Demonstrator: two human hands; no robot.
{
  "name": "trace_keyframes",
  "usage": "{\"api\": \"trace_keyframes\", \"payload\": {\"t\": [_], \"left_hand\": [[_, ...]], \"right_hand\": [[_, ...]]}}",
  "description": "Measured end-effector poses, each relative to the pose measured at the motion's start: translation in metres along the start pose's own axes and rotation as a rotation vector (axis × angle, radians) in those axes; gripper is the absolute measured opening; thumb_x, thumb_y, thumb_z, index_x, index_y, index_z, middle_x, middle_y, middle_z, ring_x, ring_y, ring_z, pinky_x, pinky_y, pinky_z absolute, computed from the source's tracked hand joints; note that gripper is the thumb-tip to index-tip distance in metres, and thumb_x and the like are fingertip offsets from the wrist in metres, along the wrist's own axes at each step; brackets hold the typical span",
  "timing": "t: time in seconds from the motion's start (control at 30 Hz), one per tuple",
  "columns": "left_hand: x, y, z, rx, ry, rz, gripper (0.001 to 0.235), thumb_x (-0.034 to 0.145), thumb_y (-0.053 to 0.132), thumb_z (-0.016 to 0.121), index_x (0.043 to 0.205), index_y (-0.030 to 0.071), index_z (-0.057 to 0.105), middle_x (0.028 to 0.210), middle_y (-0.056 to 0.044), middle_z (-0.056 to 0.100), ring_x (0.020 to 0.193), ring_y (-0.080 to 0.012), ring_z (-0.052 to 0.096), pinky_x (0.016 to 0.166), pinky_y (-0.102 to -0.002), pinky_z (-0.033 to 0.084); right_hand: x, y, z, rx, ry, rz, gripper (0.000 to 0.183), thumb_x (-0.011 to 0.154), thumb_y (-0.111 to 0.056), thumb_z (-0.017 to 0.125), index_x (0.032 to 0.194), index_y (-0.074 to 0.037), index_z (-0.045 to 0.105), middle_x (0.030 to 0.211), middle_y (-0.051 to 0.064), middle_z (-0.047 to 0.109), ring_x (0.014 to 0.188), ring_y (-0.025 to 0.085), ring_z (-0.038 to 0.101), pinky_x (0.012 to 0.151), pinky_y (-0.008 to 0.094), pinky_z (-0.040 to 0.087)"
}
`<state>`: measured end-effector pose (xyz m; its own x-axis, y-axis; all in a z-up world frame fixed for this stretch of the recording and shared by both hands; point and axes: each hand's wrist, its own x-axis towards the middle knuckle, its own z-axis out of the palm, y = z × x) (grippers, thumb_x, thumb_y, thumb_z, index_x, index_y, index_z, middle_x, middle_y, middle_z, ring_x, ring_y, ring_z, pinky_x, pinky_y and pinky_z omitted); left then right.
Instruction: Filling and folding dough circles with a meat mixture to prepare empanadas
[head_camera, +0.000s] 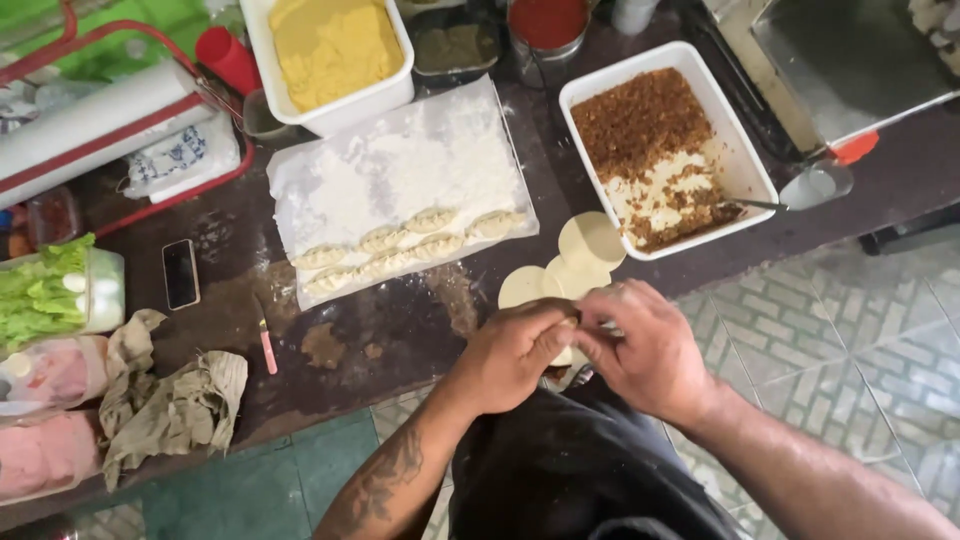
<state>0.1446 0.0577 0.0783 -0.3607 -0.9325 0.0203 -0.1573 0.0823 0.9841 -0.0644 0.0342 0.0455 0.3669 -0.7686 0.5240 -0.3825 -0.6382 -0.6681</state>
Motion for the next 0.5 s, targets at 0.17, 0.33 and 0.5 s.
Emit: {"api": "trace_keyframes", "payload": {"t": [0.17, 0.33, 0.5], "left_hand": [[-0.007, 0.003, 0.009, -0.175, 0.003, -0.106, 0.046, 0.094, 0.017, 0.070, 0.131, -0.003, 0.053, 0.120, -0.033, 0.067, 0.069, -0.0298, 0.073, 0.064, -0.043, 0.062], [-0.010, 0.003, 0.029, -0.125, 0.133, -0.159, 0.027, 0.101, 0.018, 0.059, 0.120, 0.005, 0.073, 0.093, -0.018, 0.076, 0.070, -0.0236, 0.076, 0.064, -0.035, 0.061], [0.003, 0.019, 0.043, 0.046, 0.215, -0.157, 0.023, 0.103, 0.027, 0.058, 0.095, 0.015, 0.076, 0.069, -0.004, 0.064, 0.068, -0.0128, 0.058, 0.067, -0.034, 0.052]], "right_hand": [[0.005, 0.003, -0.018, 0.034, -0.128, -0.086, 0.024, 0.102, -0.030, 0.059, 0.102, -0.009, 0.070, 0.084, 0.009, 0.062, 0.082, 0.037, 0.066, 0.072, 0.045, 0.056], [0.007, -0.006, -0.035, 0.180, -0.224, 0.024, 0.020, 0.100, -0.026, 0.061, 0.099, -0.007, 0.065, 0.085, 0.013, 0.062, 0.082, 0.041, 0.066, 0.070, 0.050, 0.055], [0.002, 0.000, -0.034, 0.085, -0.157, -0.117, 0.018, 0.102, -0.020, 0.057, 0.097, -0.004, 0.065, 0.084, 0.015, 0.062, 0.080, 0.041, 0.064, 0.071, 0.051, 0.054]]}}
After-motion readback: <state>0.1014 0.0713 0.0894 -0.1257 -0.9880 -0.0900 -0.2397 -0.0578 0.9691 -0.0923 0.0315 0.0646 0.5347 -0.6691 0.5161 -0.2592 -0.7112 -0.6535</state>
